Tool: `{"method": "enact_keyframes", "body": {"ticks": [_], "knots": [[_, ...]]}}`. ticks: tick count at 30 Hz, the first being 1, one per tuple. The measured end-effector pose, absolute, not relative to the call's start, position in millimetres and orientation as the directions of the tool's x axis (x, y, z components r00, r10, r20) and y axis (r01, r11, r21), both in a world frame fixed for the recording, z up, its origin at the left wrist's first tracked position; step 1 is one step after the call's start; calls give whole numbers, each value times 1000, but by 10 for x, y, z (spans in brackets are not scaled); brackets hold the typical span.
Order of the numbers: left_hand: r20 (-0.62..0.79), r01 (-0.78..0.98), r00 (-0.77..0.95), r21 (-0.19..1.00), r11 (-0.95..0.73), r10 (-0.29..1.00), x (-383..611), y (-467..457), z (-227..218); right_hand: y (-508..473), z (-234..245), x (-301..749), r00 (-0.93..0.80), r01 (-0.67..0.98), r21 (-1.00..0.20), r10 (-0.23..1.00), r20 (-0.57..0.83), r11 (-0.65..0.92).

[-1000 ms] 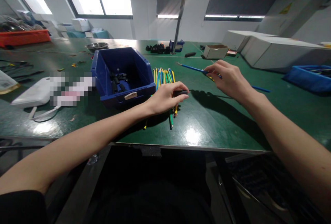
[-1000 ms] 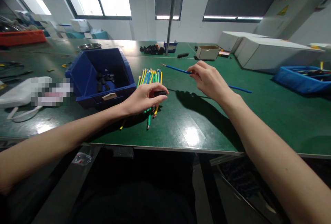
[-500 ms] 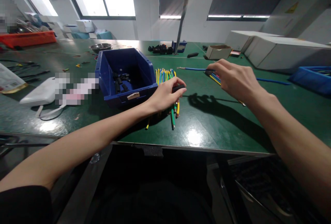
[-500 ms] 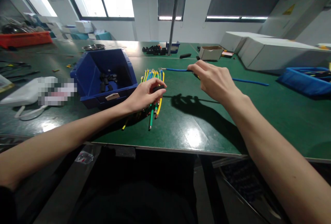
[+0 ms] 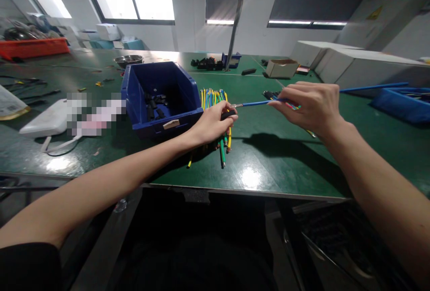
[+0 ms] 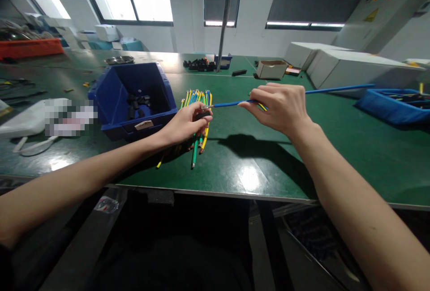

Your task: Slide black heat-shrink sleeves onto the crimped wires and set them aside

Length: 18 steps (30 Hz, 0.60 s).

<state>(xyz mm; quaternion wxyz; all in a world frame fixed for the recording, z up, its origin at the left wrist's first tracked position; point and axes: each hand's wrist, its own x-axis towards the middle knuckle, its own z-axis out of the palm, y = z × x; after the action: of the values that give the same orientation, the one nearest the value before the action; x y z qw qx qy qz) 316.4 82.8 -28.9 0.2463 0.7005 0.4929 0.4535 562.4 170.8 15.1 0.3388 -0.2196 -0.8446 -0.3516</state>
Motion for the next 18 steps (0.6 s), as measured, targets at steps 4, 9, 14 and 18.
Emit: {"method": "enact_keyframes", "body": {"ticks": [4, 9, 14, 18], "knots": [[377, 444, 98, 812, -379, 921, 3167, 822, -273, 1718, 193, 5651, -666, 612, 443, 124, 736, 655], [326, 405, 100, 850, -337, 940, 3182, 806, -257, 1724, 223, 5681, -657, 615, 447, 109, 746, 650], [305, 377, 83, 872, -314, 949, 3189, 817, -274, 1707, 234, 5694, -655, 626, 430, 140, 742, 650], [289, 362, 63, 885, -292, 955, 3205, 811, -267, 1718, 236, 5711, -676, 607, 420, 160, 719, 675]]}}
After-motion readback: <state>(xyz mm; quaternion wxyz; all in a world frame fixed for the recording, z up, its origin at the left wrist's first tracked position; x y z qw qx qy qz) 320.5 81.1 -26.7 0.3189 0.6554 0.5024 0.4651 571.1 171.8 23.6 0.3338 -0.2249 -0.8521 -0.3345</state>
